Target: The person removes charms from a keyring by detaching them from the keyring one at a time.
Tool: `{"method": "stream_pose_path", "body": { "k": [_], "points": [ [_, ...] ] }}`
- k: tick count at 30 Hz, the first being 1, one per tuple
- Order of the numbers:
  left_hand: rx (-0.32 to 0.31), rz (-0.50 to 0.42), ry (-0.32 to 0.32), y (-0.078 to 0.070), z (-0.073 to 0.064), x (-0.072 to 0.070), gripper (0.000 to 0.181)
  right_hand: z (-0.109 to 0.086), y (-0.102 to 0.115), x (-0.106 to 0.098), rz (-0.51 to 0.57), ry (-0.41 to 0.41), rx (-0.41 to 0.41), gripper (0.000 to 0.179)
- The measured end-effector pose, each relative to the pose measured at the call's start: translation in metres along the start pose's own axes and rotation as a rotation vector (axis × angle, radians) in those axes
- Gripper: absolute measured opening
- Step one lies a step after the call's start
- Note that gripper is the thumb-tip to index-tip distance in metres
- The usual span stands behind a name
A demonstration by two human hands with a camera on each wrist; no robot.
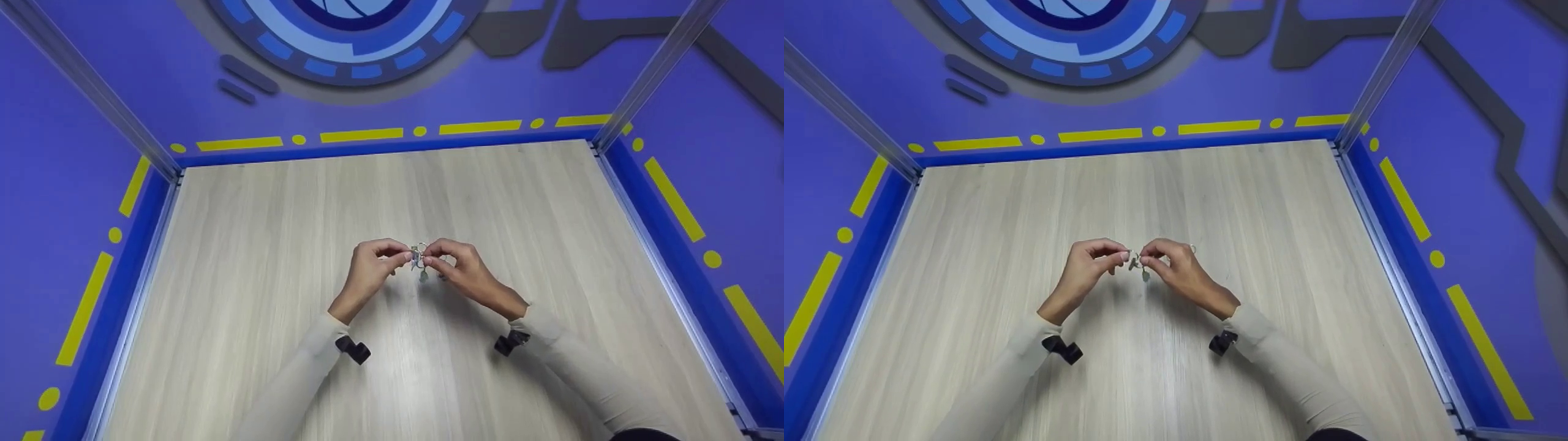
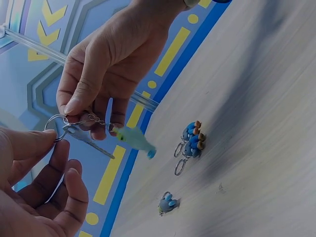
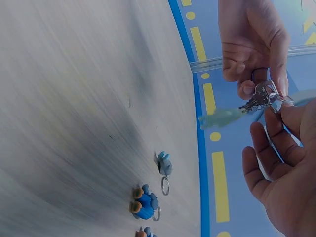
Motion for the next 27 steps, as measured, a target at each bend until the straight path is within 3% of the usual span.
{"method": "stream_pose_path", "body": {
  "k": [4,21,27],
  "points": [
    [0.008,0.002,-0.003,0.0,-0.0003,-0.0003,0.008,-0.0012,0.0003,0.0014,-0.006,-0.019,-0.037,0.007],
    [-0.03,-0.024,0.008,0.0065,-0.0032,-0.0014,0.006,0.0017,0.0009,-0.0011,-0.08,-0.014,-0.053,0.003],
    [-0.013,0.095,0.029,0.0096,-0.0048,0.0002,0.004,0.0045,0.0039,-0.0054,-0.098,-0.012,-0.066,0.003]
  ]
}}
Point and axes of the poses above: each hand's wrist, its own z-axis towards the middle knuckle, its own x-axis out of the palm, y = z × x, the point moved 5 cm from there along z, towards the middle knuckle, and after that the axes turned 6 degrees about -z, right-handed, at the moved point
